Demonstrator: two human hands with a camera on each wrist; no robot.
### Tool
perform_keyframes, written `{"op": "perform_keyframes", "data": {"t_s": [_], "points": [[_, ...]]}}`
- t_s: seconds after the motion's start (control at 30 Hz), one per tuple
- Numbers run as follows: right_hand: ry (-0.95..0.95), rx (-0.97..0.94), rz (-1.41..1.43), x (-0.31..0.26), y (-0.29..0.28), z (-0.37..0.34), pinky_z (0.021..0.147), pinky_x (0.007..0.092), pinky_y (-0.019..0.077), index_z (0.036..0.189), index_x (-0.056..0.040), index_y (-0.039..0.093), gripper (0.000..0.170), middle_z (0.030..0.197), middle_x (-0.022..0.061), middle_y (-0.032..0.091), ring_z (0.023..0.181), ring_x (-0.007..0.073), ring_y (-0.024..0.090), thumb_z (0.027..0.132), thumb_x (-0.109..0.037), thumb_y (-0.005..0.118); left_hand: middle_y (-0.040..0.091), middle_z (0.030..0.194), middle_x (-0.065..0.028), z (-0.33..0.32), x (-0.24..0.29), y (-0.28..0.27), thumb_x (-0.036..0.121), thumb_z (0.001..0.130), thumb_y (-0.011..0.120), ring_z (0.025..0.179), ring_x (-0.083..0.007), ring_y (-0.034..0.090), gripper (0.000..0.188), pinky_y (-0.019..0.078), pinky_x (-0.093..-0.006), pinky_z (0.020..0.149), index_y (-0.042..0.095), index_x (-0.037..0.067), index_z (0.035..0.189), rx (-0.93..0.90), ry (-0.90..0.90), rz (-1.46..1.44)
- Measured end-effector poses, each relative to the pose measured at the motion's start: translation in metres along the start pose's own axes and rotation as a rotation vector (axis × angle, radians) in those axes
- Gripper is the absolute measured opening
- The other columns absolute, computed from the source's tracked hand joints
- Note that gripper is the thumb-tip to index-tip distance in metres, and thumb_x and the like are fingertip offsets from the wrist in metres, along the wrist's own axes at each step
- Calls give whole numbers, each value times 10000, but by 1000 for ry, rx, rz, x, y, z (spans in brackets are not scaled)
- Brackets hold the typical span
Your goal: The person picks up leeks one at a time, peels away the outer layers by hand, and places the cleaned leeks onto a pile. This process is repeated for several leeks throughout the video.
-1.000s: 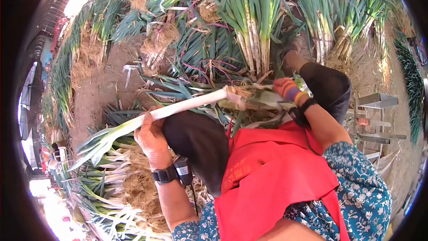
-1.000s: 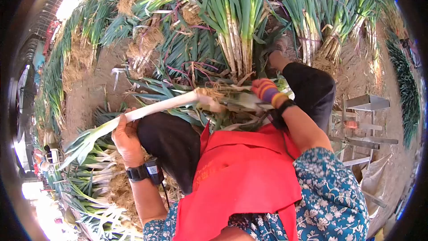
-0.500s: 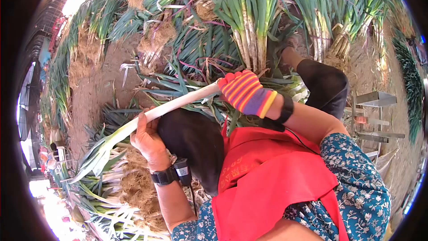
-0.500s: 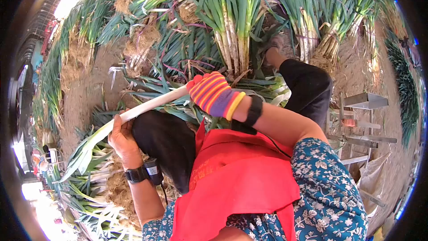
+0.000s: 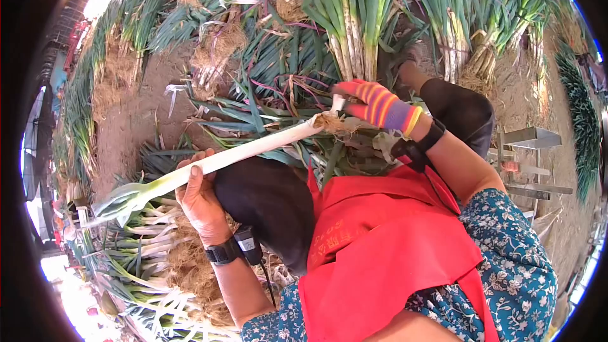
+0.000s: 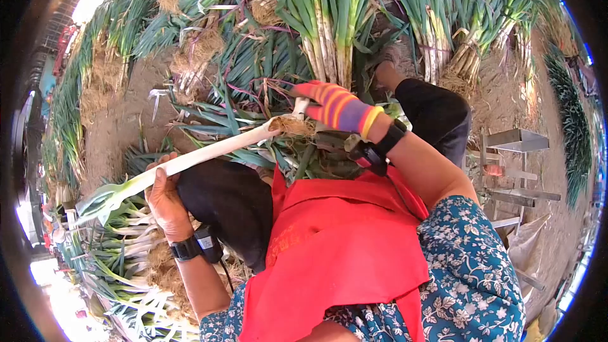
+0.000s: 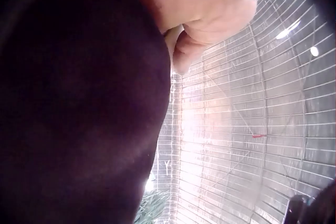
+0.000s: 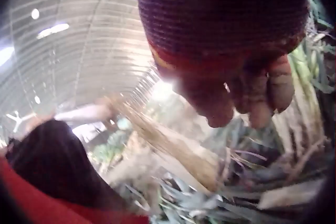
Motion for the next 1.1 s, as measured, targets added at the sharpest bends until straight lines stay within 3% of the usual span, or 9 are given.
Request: {"op": "perform_keyframes", "data": {"t_s": [0.07, 0.13, 0.27, 0.37, 0.5, 0.77, 0.83, 1.03, 1.1], "points": [[-71, -141, 704, -32, -12, 36, 746, 363, 470, 1199, -32, 549, 444, 912, 160, 630, 856, 271, 609, 785, -173, 626, 621, 1011, -122, 2, -1, 4, 100, 826, 641, 975, -290, 610, 213, 495, -379, 842, 566, 32, 1014, -46, 6, -22], [86, -562, 829, -41, 0, 46, 800, 320, 456, 1237, -39, 529, 479, 958, 139, 625, 908, 220, 589, 798, -201, 632, 638, 962, -123, -1, 2, 16, 93, 807, 650, 943, -280, 620, 223, 497, -363, 825, 576, 24, 1005, -16, 10, -16], [-104, -736, 607, -56, 26, 57, 851, 331, 465, 1127, -17, 599, 359, 1033, 153, 636, 939, 248, 609, 774, -65, 549, 650, 878, -133, 4, 11, 12, 79, 767, 633, 904, -252, 631, 196, 505, -336, 775, 585, 14, 946, -72, -49, 112], [-393, -443, 424, -50, 49, 45, 612, 349, 417, 986, -88, 659, 231, 789, 102, 611, 724, 277, 549, 757, -114, 668, 644, 890, -152, 6, 14, 16, 67, 772, 636, 858, -268, 641, 187, 516, -360, 768, 569, -8, 929, -84, -81, 10], [-262, -495, 437, -55, 49, 36, 623, 381, 470, 849, -31, 620, 142, 754, 169, 604, 707, 348, 590, 771, -143, 580, 642, 887, -161, 8, 16, 8, 53, 771, 640, 839, -266, 639, 199, 513, -360, 776, 569, -31, 936, -82, -57, 15], [-137, -777, -543, 66, 103, -48, 574, 400, 467, 809, -85, 613, 110, 731, 124, 625, 693, 300, 615, 774, -173, 556, 644, 893, -157, -8, 43, -17, 49, 785, 592, 818, -255, 636, 185, 525, -347, 730, 564, -16, 956, -27, 91, 130], [206, -630, -66, 59, 78, -51, 615, 401, 480, 818, -76, 623, 162, 741, 149, 625, 710, 326, 612, 744, -212, 575, 640, 916, -153, -6, 59, -44, 48, 785, 609, 869, -275, 638, 181, 521, -355, 747, 566, -23, 945, 89, 144, 271], [184, -891, -51, 22, 110, -51, 675, 435, 481, 1045, -151, 641, 344, 846, 172, 637, 793, 342, 622, 768, -348, 590, 632, 945, -124, -19, 194, -154, 108, 899, 441, 852, -196, 586, 296, 489, -331, 790, 635, -55, 1052, 180, 275, 863], [213, -839, 25, 16, 113, -45, 676, 431, 485, 1047, -135, 631, 342, 833, 186, 629, 794, 341, 623, 758, -316, 596, 616, 1031, -168, -7, 276, -331, 143, 923, 415, 940, -248, 590, 341, 485, -348, 842, 576, -64, 1141, 61, 420, 1166]]}}
Point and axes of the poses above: each hand's wrist, its own z-axis towards the middle knuckle, its own y-axis out of the palm, x = y × z, the point moved 4 cm from there along z, towards the middle knuckle
